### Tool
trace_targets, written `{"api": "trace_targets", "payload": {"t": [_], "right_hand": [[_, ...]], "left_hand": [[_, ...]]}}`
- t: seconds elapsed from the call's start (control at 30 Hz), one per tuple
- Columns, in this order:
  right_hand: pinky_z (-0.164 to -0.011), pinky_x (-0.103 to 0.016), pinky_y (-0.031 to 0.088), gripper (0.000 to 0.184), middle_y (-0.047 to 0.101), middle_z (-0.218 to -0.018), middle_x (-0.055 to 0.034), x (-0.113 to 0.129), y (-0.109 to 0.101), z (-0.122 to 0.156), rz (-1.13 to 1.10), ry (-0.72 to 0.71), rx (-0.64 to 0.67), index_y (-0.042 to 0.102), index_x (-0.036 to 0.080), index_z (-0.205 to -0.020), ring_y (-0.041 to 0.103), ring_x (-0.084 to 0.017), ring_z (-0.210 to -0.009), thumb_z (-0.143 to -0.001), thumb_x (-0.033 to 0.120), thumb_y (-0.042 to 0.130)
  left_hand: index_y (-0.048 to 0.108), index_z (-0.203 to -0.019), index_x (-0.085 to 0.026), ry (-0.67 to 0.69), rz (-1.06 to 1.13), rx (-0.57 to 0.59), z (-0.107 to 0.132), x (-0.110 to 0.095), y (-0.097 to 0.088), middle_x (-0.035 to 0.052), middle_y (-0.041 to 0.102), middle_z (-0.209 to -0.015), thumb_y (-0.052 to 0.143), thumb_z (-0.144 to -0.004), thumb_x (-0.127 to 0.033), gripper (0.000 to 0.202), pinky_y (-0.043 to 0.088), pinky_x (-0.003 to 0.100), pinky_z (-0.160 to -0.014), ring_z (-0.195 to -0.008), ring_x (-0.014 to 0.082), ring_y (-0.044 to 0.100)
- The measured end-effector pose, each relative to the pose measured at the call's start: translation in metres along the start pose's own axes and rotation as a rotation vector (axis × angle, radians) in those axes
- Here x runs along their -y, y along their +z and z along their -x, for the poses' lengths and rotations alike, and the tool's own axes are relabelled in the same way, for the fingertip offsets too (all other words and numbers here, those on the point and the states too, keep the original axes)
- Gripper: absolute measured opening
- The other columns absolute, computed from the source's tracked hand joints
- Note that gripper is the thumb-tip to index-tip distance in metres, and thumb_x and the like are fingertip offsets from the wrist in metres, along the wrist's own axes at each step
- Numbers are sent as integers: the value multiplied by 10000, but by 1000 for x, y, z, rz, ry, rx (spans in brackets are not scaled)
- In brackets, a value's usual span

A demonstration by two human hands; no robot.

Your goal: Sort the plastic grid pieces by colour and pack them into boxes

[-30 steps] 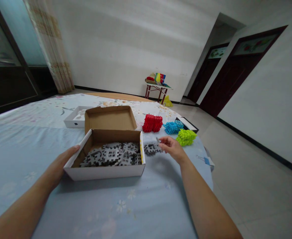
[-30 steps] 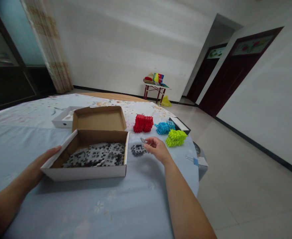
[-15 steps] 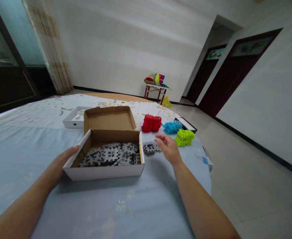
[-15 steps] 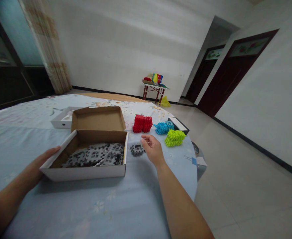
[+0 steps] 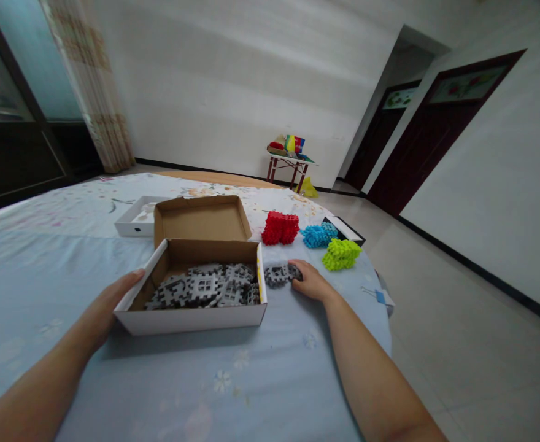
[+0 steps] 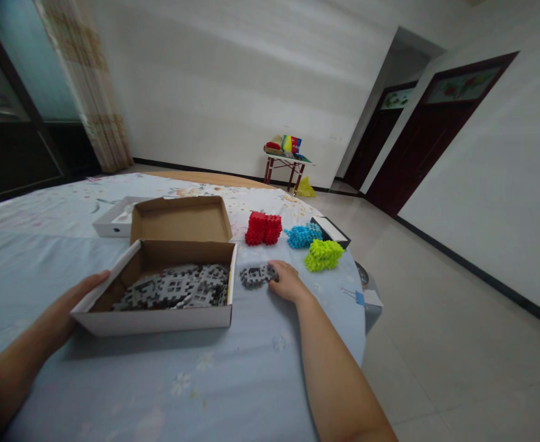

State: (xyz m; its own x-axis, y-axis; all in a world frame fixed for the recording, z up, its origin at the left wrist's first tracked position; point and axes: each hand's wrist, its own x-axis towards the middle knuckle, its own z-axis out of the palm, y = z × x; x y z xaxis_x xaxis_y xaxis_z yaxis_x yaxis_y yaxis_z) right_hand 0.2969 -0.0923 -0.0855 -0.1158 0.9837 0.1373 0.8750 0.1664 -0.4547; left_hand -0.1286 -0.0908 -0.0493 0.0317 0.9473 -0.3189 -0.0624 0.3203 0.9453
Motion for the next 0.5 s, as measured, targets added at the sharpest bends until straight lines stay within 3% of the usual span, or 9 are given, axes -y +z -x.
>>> {"api": "trace_targets", "payload": {"t": [0.2,0.33,0.5], "right_hand": [[-974,-416,355,512,575,-1183,-141,-4,-8,4,33,76,-61,565,154,-1187,504,-279,-1117,-699,301,619],[-924,-401,406,494,626,-1091,-123,-1,-13,5,-54,163,-262,584,157,-1142,566,-256,-1016,-713,396,638],[-952,-416,402,552,594,-1178,-115,42,-30,4,-222,-17,-497,533,170,-1207,541,-246,-1087,-748,463,620]], "left_hand": [[636,-1072,-122,18,-37,-2,-4,1,-2,96,746,-770,615,-680,-556,585,576,327,-604,-729,290,701],[639,-1081,-127,65,-76,5,-6,4,-6,91,748,-801,614,-670,-583,615,571,319,-631,-763,288,698],[622,-1111,-107,102,-64,38,-9,9,-8,85,747,-806,555,-710,-605,643,563,351,-671,-710,273,696]]}}
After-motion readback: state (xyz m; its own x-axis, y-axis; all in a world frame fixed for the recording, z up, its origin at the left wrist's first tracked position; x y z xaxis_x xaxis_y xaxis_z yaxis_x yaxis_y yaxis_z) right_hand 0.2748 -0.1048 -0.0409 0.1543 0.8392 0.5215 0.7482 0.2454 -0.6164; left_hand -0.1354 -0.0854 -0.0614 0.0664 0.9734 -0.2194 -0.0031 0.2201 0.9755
